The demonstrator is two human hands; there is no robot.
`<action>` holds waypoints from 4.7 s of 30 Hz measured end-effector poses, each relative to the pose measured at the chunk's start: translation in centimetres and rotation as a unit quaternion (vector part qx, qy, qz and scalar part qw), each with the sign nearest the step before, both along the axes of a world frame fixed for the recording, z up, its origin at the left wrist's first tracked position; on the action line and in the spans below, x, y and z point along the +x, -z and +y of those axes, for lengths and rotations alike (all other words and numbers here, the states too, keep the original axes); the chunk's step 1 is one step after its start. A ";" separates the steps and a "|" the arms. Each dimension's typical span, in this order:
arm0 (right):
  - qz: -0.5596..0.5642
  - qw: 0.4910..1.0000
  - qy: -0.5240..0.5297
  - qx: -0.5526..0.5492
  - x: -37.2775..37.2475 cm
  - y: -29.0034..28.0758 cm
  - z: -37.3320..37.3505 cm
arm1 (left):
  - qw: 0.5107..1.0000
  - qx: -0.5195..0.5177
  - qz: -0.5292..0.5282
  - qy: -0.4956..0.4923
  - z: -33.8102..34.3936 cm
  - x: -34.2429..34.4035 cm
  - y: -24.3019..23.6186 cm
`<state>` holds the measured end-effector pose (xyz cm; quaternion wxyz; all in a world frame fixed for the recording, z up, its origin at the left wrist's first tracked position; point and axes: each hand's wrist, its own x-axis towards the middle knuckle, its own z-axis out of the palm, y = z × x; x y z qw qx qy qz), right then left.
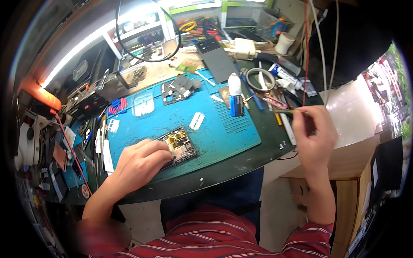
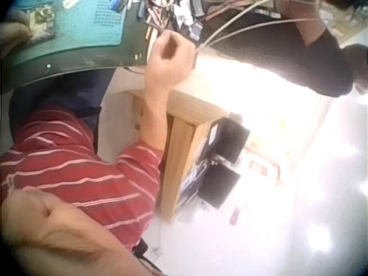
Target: The person disassembles a smartphone by prying open the back cover and removing internal components. They use a plastic pry tool, tweezers, and a screwdriver to detach the battery, camera module, and other parts, placing them on the workbench. The person then reassembles the phone by reconnecting components and closing the back cover.
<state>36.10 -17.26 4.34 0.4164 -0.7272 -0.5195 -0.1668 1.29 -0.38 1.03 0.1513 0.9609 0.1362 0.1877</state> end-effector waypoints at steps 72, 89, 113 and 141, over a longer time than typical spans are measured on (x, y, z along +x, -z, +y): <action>0.041 0.919 -0.389 -0.046 -11.4 8.1 2.3 | 0.979 0.083 0.086 -0.168 -5.9 -5.2 -1.4; 0.068 0.921 -0.376 -0.072 -11.4 7.2 2.5 | 0.966 0.174 0.157 -0.107 -4.7 -3.9 -1.9; 0.043 0.923 -0.375 -0.074 -11.8 7.1 2.7 | 0.980 0.128 0.111 -0.102 -3.9 -3.7 -1.8; 0.150 0.919 -0.315 -0.184 -12.9 3.8 3.1 | 0.996 -0.013 0.043 -0.075 -3.4 -4.6 -0.2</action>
